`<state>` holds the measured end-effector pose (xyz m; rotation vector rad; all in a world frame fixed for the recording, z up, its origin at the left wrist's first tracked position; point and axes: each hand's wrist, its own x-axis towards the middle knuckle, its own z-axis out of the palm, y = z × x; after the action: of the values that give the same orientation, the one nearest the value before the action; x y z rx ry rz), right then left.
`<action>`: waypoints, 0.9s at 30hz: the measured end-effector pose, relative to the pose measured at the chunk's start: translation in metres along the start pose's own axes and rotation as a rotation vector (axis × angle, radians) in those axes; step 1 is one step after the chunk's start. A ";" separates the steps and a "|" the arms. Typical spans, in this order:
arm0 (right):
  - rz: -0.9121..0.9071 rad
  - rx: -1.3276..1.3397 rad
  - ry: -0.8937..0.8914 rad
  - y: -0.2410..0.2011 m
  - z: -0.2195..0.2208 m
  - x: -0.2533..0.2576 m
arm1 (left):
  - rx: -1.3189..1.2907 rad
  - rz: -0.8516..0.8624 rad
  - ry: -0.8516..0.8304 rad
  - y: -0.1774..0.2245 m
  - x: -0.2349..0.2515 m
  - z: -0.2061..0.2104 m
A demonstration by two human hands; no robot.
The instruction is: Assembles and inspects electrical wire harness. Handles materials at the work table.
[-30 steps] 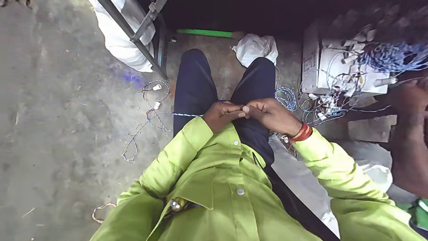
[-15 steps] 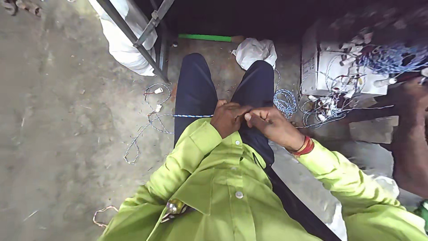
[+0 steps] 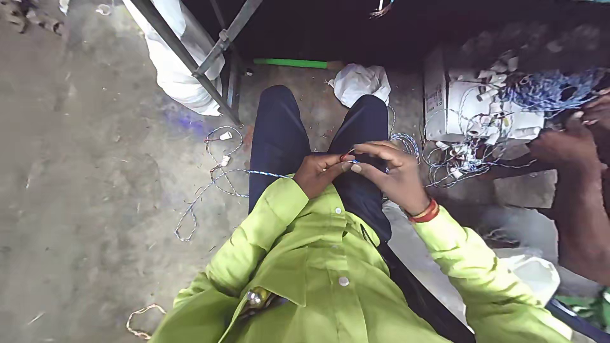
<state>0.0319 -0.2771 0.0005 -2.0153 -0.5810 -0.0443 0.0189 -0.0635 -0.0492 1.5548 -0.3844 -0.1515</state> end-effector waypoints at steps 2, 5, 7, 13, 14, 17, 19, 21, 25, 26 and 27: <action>0.002 0.071 0.025 0.003 0.011 0.003 | 0.021 0.043 -0.030 -0.003 0.001 0.000; 0.017 0.150 0.030 0.004 0.023 0.006 | 0.105 0.091 -0.023 -0.005 0.002 -0.002; 0.078 0.215 0.032 0.000 0.027 0.005 | 0.200 0.103 -0.013 -0.002 0.001 -0.007; 0.138 0.453 0.071 0.010 0.027 0.005 | 0.496 -0.145 -0.118 0.011 -0.010 -0.064; 0.138 0.459 0.079 0.012 0.027 0.005 | 0.483 -0.183 -0.154 0.010 -0.011 -0.074; 0.155 0.460 0.097 0.012 0.030 0.007 | 0.321 -0.269 -0.208 0.004 -0.014 -0.087; 0.145 0.427 0.106 0.010 0.031 0.008 | 0.186 -0.321 -0.178 0.007 -0.013 -0.084; 0.111 0.355 0.090 0.010 0.028 0.009 | 0.081 -0.373 -0.122 0.014 -0.013 -0.079; 0.067 0.183 -0.039 0.014 0.027 0.005 | -0.084 -0.437 -0.098 0.022 -0.012 -0.073; 0.072 0.128 -0.069 0.013 0.028 0.004 | -0.108 -0.442 -0.096 0.024 -0.012 -0.072; 0.083 0.087 -0.095 0.010 0.029 0.003 | -0.130 -0.449 -0.090 0.026 -0.012 -0.072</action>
<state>0.0325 -0.2554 -0.0211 -1.9622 -0.5494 0.1250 0.0280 0.0085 -0.0230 1.4883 -0.0868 -0.5849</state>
